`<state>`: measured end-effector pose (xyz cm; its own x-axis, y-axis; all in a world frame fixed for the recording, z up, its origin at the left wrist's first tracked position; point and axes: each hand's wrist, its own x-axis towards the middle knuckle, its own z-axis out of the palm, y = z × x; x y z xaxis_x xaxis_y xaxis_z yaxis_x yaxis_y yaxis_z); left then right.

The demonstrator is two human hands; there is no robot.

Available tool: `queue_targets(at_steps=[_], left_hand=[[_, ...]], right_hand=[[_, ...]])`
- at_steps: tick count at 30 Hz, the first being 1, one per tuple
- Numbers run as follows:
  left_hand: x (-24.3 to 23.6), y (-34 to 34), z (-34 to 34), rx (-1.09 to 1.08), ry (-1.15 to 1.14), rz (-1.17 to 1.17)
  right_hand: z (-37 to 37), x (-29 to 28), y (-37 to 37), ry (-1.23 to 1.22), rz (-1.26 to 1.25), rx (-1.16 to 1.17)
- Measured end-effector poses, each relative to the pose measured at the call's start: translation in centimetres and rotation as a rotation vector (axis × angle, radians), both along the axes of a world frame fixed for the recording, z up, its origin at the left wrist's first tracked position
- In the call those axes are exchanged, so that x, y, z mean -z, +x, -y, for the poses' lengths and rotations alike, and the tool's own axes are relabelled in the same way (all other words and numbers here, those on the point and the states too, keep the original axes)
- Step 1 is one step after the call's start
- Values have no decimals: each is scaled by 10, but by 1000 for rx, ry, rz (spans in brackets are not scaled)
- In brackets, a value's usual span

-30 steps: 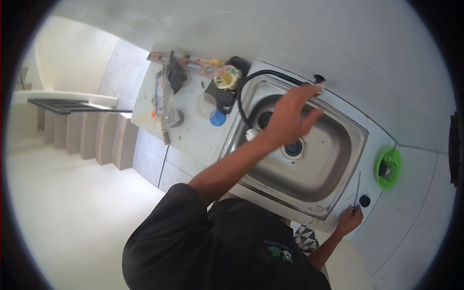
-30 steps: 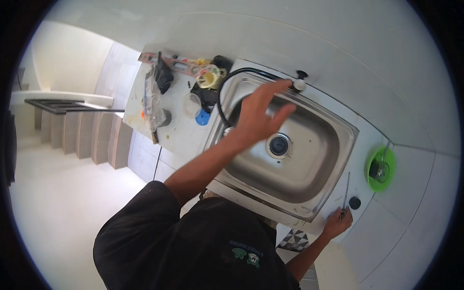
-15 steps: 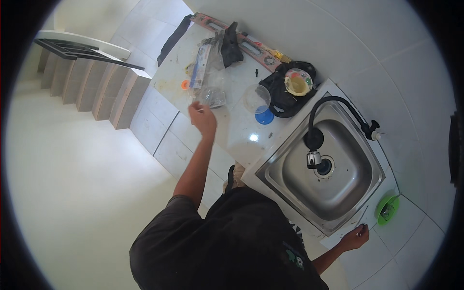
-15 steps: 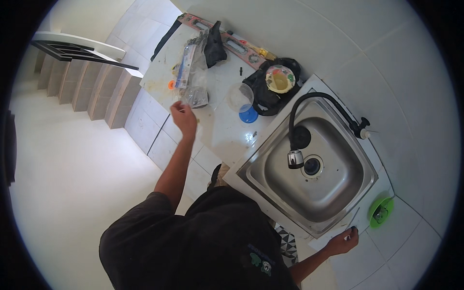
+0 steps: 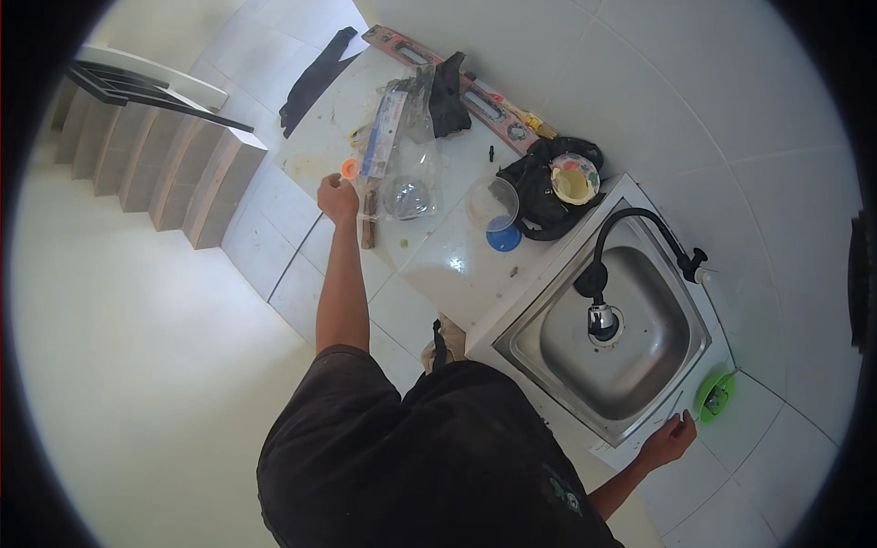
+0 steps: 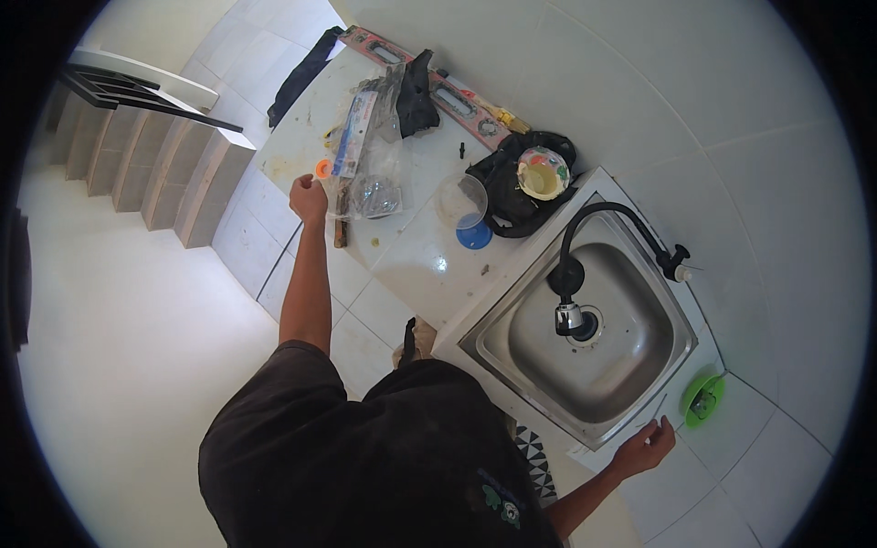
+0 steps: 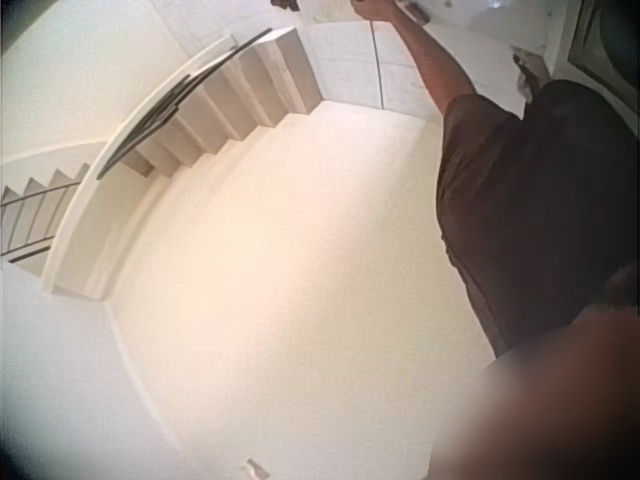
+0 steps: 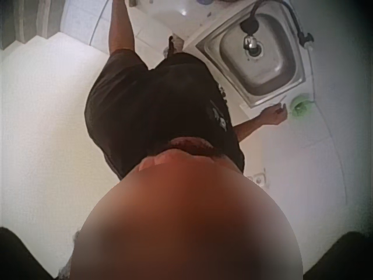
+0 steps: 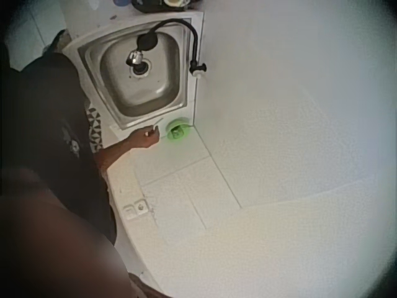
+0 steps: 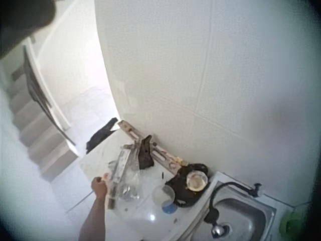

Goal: Repairing or reassembling a kitchen sink faucet aerator or spray head components.

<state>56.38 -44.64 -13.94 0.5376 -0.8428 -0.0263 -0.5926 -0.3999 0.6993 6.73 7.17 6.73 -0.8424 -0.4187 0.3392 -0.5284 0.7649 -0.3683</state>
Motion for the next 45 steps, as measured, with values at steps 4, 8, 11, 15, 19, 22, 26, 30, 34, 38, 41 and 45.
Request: queue_targets(at_steps=[4,8,11,15,19,22,26,30,34,38,41,45], left_hand=[[26,-17,39,287,-57,240],[82,87,129,717,-262,521],[80,71,163,863,129,303],[68,40,176,987,246,482],[55,45,184,898,299,256],[53,35,172,858,283,273],[51,30,177,925,177,411],[54,21,179,952,92,515],[13,47,173,991,2,590],[-25,-15,154,962,-130,524],[-101,-31,124,848,-132,668],[-170,-8,99,656,-67,833]], right_hand=[[-6,-21,14,65,-37,40],[0,-1,8,97,-57,-129],[25,-25,29,53,10,-83],[24,-38,48,36,67,-40],[22,-32,54,27,127,-36],[31,-30,56,45,165,-47],[35,-29,58,55,160,-65],[43,-25,57,59,188,-66],[62,-17,51,28,228,-150],[50,-11,44,81,155,-186],[68,-8,41,42,265,-232],[98,-10,40,94,234,-316]])
